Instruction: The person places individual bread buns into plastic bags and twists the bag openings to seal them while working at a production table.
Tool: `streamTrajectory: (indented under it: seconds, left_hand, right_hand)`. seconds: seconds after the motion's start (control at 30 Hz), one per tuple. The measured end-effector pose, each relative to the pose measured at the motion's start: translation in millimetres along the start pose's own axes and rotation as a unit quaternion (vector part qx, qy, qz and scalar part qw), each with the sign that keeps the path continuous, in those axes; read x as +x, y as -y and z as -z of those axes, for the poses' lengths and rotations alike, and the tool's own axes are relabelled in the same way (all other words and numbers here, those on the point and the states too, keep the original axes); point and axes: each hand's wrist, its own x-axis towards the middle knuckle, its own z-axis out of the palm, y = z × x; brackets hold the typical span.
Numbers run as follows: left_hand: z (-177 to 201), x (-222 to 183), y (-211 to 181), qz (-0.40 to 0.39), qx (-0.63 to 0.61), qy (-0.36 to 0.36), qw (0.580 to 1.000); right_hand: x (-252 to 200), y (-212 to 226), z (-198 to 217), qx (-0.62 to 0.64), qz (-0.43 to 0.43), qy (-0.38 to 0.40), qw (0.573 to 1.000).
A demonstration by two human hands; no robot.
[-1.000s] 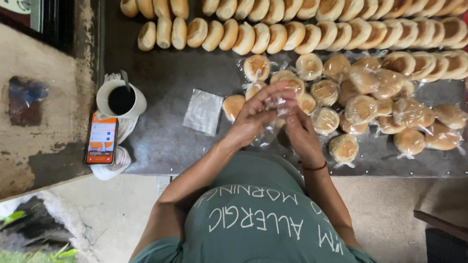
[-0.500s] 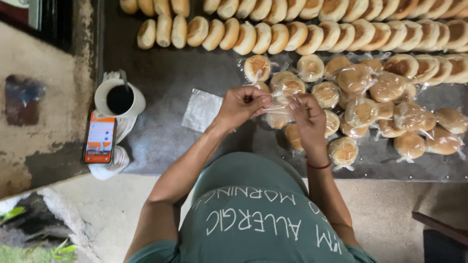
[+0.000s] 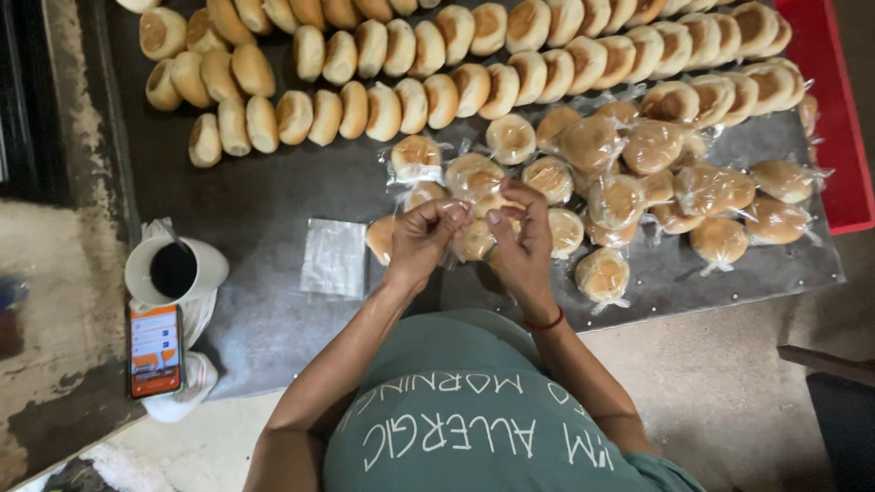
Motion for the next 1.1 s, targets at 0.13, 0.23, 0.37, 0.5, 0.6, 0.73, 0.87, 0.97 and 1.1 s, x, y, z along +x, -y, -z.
streamTrajectory:
  seconds: [0.13, 0.23, 0.37, 0.5, 0.6, 0.73, 0.87, 0.97, 1.1]
  left_hand:
    - [-8.3, -2.2, 10.7, -0.029, 0.019, 0.039, 0.999]
    - [-10.4, 0.9, 15.3, -0.055, -0.012, 0.023, 0.998]
    - [-6.2, 4.3, 12.7, -0.049, -0.06, 0.02, 0.997]
    - [0.4, -1.0, 6.1, 0.148, -0.191, 0.045, 0.969]
    - [3.3, -6.3, -2.5, 0.085, -0.168, 0.06, 0.98]
    - [1.4, -10.4, -20.4, -0.031, -0.121, 0.081, 0.989]
    - [7.2, -22.6, -41.2, -0.057, -0.004, -0.064, 0.996]
    - [24.0, -34.3, -49.6, -0.14, 0.139, -0.156, 0.968]
    - [48.2, -48.4, -42.1, -0.233, 0.236, -0.104, 0.938]
  right_hand:
    - [3.4, 1.5, 9.0, 0.089, -0.104, 0.032, 0.99]
    - [9.6, 7.1, 9.0, 0.081, -0.13, 0.076, 0.985]
    - [15.0, 11.8, 2.4, -0.022, 0.0, 0.064, 0.998]
    - [20.2, -1.5, 11.9, 0.017, -0.002, 0.101, 0.995]
    - [29.3, -34.7, 27.8, -0.077, -0.009, 0.063, 0.995]
    - [69.7, -113.7, 88.5, -0.091, 0.018, 0.158, 0.983]
    - [204.2, -157.9, 200.7, -0.443, 0.025, -0.019, 0.896]
    - [231.4, -156.3, 248.1, -0.591, -0.002, -0.05, 0.805]
    - [216.4, -149.2, 247.6, -0.656, 0.039, 0.009, 0.753]
